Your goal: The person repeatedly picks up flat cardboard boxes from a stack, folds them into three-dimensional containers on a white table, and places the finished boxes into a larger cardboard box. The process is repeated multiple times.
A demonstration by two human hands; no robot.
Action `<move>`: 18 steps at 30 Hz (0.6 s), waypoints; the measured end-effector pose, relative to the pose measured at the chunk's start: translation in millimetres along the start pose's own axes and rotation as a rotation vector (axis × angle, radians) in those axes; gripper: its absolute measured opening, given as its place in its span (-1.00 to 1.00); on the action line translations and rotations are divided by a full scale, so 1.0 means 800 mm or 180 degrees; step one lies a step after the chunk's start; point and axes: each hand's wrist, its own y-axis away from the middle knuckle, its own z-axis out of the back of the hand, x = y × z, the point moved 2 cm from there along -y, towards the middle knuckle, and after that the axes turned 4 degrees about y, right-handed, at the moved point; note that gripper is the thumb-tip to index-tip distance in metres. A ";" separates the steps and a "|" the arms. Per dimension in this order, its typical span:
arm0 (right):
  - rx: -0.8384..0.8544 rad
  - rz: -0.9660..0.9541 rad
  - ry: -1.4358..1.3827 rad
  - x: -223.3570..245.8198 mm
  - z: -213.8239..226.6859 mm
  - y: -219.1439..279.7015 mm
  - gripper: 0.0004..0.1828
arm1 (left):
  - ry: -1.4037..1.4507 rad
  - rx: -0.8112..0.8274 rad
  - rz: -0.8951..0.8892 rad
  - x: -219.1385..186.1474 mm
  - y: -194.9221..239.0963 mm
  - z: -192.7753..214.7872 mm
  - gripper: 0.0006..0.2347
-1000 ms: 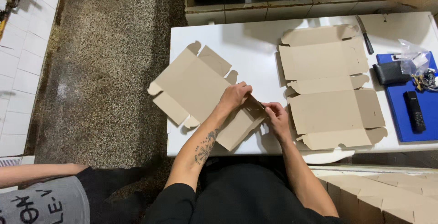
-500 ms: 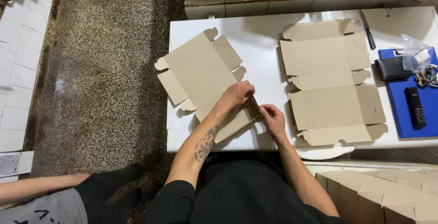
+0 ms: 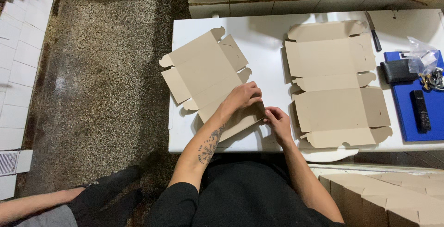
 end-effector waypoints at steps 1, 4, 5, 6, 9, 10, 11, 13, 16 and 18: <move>-0.0004 -0.0001 0.0000 0.007 0.001 0.009 -0.73 | 0.0002 0.0002 -0.0003 0.001 0.000 -0.004 -0.86; 0.0072 -0.0088 -0.0097 0.022 0.002 0.027 -0.70 | -0.0017 -0.0047 0.0092 0.002 0.002 -0.009 -0.84; 0.0142 -0.0051 -0.0040 0.023 0.004 0.029 -0.70 | 0.0141 -0.0084 0.0179 0.000 0.005 -0.008 -0.81; 0.0214 -0.0013 0.0015 0.024 0.004 0.031 -0.69 | 0.0296 -0.0122 0.0265 -0.002 0.008 -0.006 -0.77; 0.0439 0.0048 0.0322 0.015 0.007 0.023 -0.67 | 0.0751 -0.0410 0.0566 -0.019 0.016 -0.003 -0.65; 0.0444 0.0051 0.0321 0.015 0.008 0.020 -0.67 | 0.0747 -0.0414 0.0568 -0.041 0.022 0.010 -0.65; 0.0597 0.0090 0.0626 0.014 0.008 0.019 -0.64 | 0.0892 -0.0503 0.0824 -0.061 0.029 0.023 -0.57; 0.0760 0.0130 0.0938 0.022 0.003 0.024 -0.61 | 0.1040 -0.0602 0.1087 -0.078 0.038 0.026 -0.48; 0.1192 0.0124 0.1246 0.047 -0.013 0.044 -0.55 | 0.1461 -0.0734 0.1465 -0.069 0.052 0.009 -0.29; 0.1936 0.0074 0.1568 0.063 -0.025 0.057 -0.48 | 0.1329 -0.0705 0.1489 -0.071 0.068 0.010 -0.27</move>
